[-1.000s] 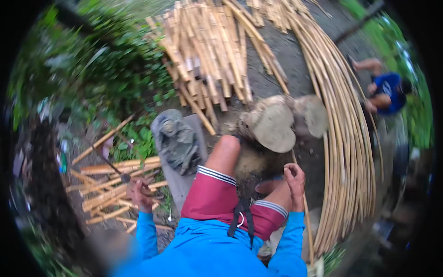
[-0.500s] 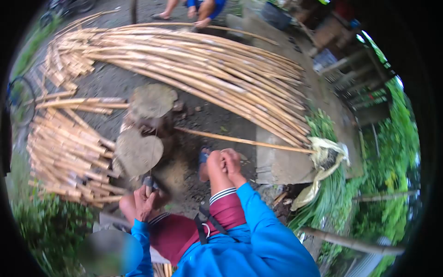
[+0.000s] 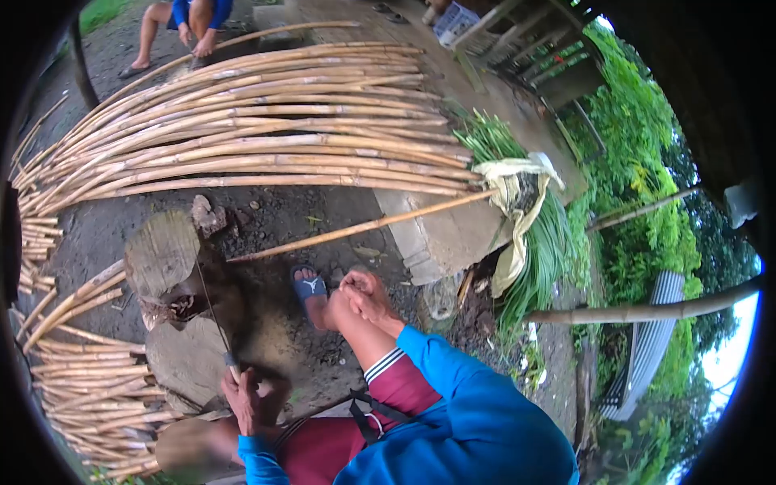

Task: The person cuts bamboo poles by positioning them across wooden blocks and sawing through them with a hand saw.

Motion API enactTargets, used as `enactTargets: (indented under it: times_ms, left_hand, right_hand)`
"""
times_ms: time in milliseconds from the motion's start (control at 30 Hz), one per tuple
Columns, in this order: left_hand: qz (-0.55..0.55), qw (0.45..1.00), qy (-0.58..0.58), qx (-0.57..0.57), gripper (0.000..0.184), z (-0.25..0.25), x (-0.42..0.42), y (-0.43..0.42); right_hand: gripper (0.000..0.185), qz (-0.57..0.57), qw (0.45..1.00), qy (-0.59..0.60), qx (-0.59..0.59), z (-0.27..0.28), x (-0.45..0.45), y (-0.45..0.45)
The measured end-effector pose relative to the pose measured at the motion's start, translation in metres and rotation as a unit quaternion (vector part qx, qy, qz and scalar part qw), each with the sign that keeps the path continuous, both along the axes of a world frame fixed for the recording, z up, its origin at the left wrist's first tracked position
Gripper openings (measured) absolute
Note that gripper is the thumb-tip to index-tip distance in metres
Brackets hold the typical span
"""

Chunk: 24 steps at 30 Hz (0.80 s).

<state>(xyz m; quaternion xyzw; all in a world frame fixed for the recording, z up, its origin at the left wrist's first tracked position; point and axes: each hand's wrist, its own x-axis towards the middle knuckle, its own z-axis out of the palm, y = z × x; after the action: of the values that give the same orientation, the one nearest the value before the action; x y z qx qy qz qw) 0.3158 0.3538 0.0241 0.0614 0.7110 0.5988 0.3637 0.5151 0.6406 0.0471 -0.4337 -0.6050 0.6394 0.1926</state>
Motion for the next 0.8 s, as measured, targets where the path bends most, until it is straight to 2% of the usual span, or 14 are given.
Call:
enactTargets:
  times_ms: [67, 133, 200, 267, 300, 367, 400, 467, 533, 600, 733, 800]
  left_hand:
    - [-0.037, 0.999, -0.007, -0.021, 0.018, -0.004, -0.001, 0.004]
    - [0.005, 0.998, -0.049, -0.035, 0.018, -0.004, 0.005, 0.007]
    - [-0.004, 0.996, -0.052, -0.077, 0.016, -0.021, 0.005, 0.004]
    - [-0.011, 0.994, -0.077, -0.078, 0.015, -0.022, 0.005, 0.008]
    - [-0.029, 0.993, -0.108, -0.032, 0.014, -0.012, 0.004, 0.018]
    - [-0.056, 0.988, -0.102, -0.100, 0.015, 0.006, -0.001, 0.028]
    - [-0.070, 0.984, -0.119, -0.115, 0.015, 0.005, -0.003, 0.032]
    - [-0.040, 0.987, -0.125, -0.094, 0.016, 0.010, -0.003, 0.044]
    - [-0.058, 0.989, -0.092, -0.098, 0.019, -0.005, -0.001, 0.039]
    - [-0.064, 0.987, -0.090, -0.119, 0.020, -0.012, -0.002, 0.037]
    - [-0.048, 0.981, -0.108, -0.157, 0.020, -0.019, -0.003, 0.035]
    - [-0.078, 0.977, -0.105, -0.171, 0.021, -0.014, -0.010, 0.045]
  right_hand:
    - [0.010, -0.001, 1.000, 0.008, 0.017, -0.004, -0.008, 0.007]
    - [0.010, -0.007, 1.000, 0.004, 0.004, 0.005, -0.018, 0.017]
    - [0.014, -0.020, 0.997, 0.040, -0.061, -0.003, -0.035, 0.037]
    - [0.024, 0.030, 0.990, 0.057, -0.124, -0.022, -0.052, 0.064]
    - [0.024, 0.060, 0.993, -0.004, -0.103, -0.036, -0.065, 0.081]
    - [0.024, 0.139, 0.984, -0.089, -0.064, -0.087, -0.087, 0.106]
    - [0.023, 0.176, 0.977, -0.116, -0.033, -0.109, -0.097, 0.127]
    - [0.020, 0.249, 0.949, -0.146, 0.129, -0.135, -0.131, 0.161]
    - [0.020, 0.272, 0.883, -0.151, 0.352, -0.163, -0.162, 0.194]
    - [0.024, 0.256, 0.845, -0.160, 0.441, -0.174, -0.196, 0.220]
    - [0.036, 0.243, 0.786, -0.224, 0.522, -0.190, -0.262, 0.259]
    - [0.042, 0.248, 0.744, -0.284, 0.552, -0.208, -0.281, 0.277]
